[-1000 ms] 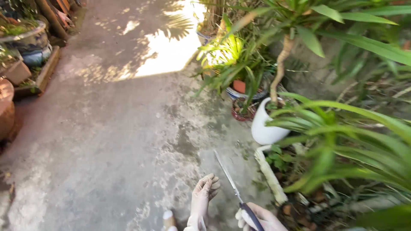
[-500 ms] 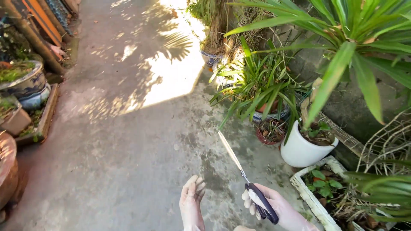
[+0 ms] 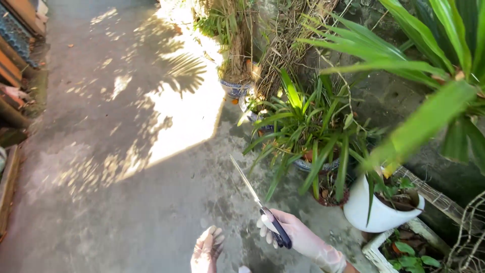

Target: Pruning leaves and trimming various potted plants in an outdoor garden.

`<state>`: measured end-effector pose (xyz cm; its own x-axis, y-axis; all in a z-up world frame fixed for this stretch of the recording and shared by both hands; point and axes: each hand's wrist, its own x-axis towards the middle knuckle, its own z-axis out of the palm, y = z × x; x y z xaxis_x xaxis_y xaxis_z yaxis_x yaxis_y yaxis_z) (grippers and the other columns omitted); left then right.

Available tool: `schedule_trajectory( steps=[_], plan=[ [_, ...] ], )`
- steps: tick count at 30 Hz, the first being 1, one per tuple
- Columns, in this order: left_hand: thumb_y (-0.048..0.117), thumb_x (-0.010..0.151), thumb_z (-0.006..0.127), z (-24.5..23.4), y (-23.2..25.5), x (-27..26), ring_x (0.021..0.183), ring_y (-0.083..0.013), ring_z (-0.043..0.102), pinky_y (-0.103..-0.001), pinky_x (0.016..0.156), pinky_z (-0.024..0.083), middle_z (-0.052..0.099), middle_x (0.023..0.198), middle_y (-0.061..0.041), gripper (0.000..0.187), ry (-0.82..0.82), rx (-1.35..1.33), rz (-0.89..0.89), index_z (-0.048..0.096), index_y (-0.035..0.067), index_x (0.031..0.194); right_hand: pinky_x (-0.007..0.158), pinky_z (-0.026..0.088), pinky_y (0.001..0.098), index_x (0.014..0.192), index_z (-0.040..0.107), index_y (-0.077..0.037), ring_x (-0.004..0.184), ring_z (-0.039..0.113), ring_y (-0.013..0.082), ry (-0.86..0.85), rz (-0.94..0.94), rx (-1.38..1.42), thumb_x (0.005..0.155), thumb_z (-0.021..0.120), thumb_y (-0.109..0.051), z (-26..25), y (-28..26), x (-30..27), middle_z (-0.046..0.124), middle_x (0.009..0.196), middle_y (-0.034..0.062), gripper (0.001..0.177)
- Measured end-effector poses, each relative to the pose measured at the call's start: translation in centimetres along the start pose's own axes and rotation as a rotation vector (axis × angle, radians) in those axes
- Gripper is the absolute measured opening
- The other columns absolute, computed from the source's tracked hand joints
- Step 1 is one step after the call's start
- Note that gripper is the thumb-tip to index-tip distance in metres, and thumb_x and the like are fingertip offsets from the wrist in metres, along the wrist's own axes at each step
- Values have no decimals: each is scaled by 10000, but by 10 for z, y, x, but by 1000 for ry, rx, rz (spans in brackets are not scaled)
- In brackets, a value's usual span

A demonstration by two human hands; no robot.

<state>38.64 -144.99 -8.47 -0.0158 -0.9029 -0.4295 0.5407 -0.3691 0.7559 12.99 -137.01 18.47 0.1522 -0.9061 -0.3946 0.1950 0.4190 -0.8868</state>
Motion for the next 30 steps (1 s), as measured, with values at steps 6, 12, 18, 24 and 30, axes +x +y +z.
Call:
schedule_trajectory(
  steps=[6,12,18,24,30],
  plan=[
    [302,974,627,16,66,139,960,-228,739,-405,865,549,765,1154,-148,440,-80,57,47,654,30,1320,609,500,217,1061,671,-51,714,623,60,40,-53,-37,967,646,-348,3,-77,120,663,859,-2,312],
    [358,973,550,-52,10,384,998,-305,713,-432,783,588,707,1269,-186,572,-607,-32,-153,472,76,1465,662,519,228,1072,645,-55,746,640,73,135,-134,10,938,707,-290,-18,-104,242,663,885,4,277],
    [357,1068,527,-48,70,563,1091,-238,712,-426,944,598,697,1281,-78,386,-1117,-371,-583,522,142,1389,586,525,272,1052,673,-68,658,636,101,459,-37,34,892,701,-333,-21,-152,345,686,850,20,311],
    [371,978,563,-13,197,665,981,-330,717,-483,803,588,740,1203,-170,563,-439,275,-234,532,41,1433,593,538,259,1088,680,-32,693,664,108,659,-67,192,928,638,-339,2,-223,412,697,861,32,349],
    [338,991,567,89,240,705,1031,-281,702,-453,866,543,715,1246,-168,496,-421,332,-240,561,46,1393,570,532,268,1128,661,-25,690,650,114,743,-132,251,926,630,-323,-22,-222,453,704,875,40,362]
  ],
)
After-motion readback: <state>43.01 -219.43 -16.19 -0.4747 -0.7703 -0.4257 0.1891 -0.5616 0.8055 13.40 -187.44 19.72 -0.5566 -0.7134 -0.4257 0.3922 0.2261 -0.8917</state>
